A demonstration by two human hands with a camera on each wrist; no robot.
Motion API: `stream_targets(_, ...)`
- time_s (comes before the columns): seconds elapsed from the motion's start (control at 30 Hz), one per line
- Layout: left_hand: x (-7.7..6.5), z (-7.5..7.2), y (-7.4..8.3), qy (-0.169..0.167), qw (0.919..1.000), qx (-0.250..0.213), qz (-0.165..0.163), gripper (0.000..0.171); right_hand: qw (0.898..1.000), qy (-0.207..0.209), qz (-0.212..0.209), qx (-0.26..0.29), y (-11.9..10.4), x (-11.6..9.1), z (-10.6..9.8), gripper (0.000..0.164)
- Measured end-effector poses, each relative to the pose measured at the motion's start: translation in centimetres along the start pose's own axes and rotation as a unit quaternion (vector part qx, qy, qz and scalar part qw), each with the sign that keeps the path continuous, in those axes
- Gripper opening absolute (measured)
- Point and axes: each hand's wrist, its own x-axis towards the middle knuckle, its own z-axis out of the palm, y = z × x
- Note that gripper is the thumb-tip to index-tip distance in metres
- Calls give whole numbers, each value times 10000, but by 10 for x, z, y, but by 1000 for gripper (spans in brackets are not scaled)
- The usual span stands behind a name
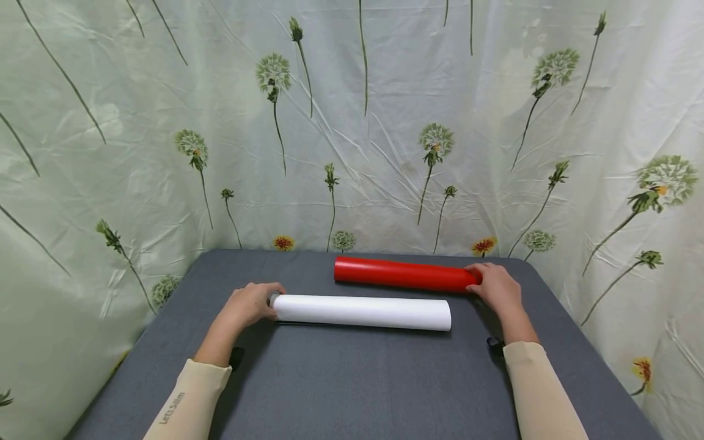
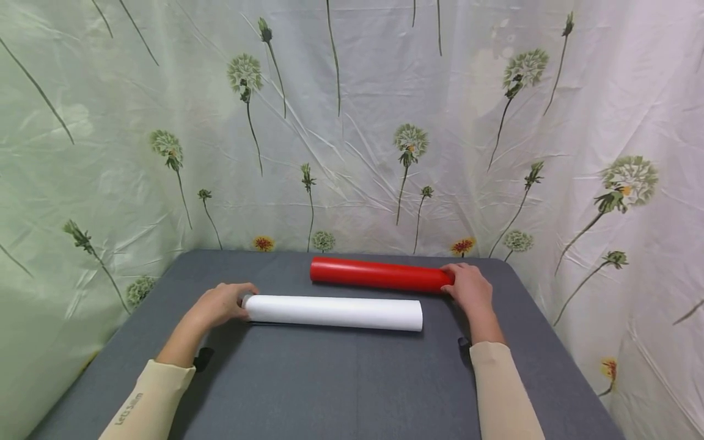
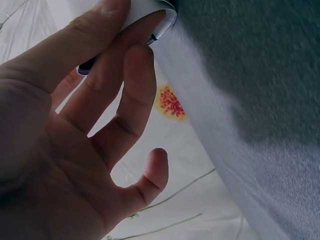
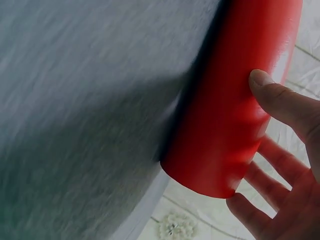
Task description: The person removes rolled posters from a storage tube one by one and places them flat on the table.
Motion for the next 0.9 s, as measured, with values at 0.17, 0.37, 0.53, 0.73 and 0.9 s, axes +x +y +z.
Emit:
stream_targets(0.17,0,3,6,-18,10000,29,-20,46,9999,-52,-99,-64,-13,5,1,54)
stream_targets(0.37,2,4,13,-12,9999,111,12,47,9998,-129,-170,-59,-27,9,3,54)
stream_targets(0.53,3,6,17,-15,9999,132,47,48,9996,-190,-208,-45,-36,12,5,54)
stream_targets(0.73,6,8,22,-48,9996,248,87,49,9994,-129,-329,-32,-46,13,7,52)
stream_targets(0.9,7,9,26,-16,9991,380,183,51,9992,-59,-392,-39,-52,15,10,51)
